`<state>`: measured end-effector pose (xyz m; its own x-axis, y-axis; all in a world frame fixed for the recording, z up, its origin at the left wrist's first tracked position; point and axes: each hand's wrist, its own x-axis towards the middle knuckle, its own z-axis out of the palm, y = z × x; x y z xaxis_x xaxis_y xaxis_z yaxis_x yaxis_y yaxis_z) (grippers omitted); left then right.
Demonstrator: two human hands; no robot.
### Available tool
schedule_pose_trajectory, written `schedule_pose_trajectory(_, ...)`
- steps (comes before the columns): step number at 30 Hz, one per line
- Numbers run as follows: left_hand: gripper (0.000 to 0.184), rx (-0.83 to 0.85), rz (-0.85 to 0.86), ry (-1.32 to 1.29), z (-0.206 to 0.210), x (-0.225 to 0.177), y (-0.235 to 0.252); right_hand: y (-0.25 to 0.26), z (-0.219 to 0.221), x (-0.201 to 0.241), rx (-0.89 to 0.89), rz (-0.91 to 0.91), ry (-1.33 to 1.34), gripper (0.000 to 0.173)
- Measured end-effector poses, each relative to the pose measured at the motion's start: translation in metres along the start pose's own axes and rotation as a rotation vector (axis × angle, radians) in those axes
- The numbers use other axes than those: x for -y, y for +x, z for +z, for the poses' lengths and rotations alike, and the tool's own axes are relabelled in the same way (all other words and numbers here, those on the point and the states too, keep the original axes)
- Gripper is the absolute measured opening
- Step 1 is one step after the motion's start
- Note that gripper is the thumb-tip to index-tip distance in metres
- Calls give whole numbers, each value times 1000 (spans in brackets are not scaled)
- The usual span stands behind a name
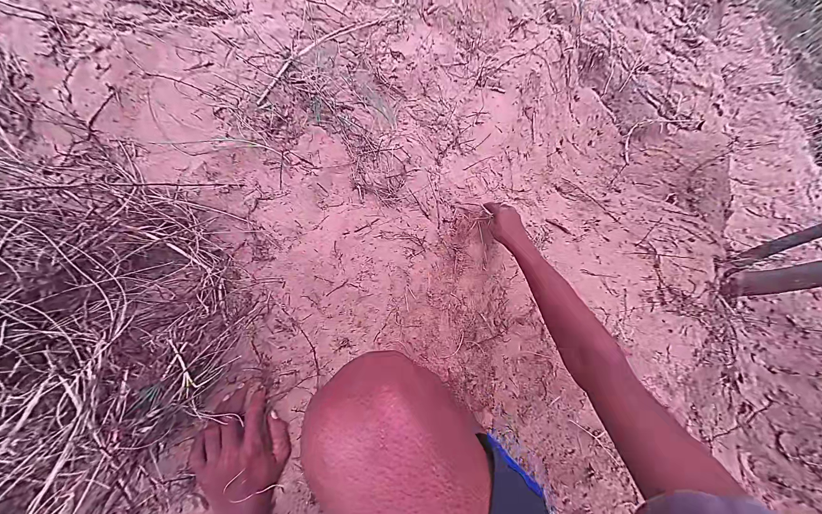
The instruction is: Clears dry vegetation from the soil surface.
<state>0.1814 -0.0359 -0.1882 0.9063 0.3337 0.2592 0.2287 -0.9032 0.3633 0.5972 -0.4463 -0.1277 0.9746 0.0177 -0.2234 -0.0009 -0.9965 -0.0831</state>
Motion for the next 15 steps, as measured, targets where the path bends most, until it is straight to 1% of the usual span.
schedule_pose_trajectory(2, 57, -20, 3, 4, -1, -1, 1, -3, 4, 11, 148, 196, -75, 40)
schedule_pose_trajectory(3, 57, -13, 7, 9, -1, -1, 0, -10, 8, 16, 185, 251, -109, 37)
schedule_pose_trajectory(5, 60, 8, 14, 40, 4, 5, -1, -16, 17, 18, 165, 240, -177, 31)
schedule_pose_trajectory(7, 62, 8, 27, 72, 11, 11, -4, -25, 22, 15, 166, 150, -198, 29)
schedule_pose_trajectory(8, 61, 0, 29, 82, 13, 11, -4, -31, 25, 12, 174, 63, -196, 28)
schedule_pose_trajectory(10, 61, -1, 22, 85, 13, 12, -5, -53, 30, 14, 153, -196, -93, 21)
schedule_pose_trajectory(12, 61, -6, 18, 75, 14, 11, -4, -83, 28, 28, 77, -448, 85, 19)
schedule_pose_trajectory(13, 61, -15, 20, 70, 14, 10, -3, -94, 25, 35, 16, -498, 137, 23)
schedule_pose_trajectory(14, 61, -20, 23, 67, 14, 10, -3, -100, 23, 39, -57, -478, 168, 25)
schedule_pose_trajectory(15, 61, -25, 25, 67, 14, 10, -3, -99, 23, 38, -133, -404, 173, 25)
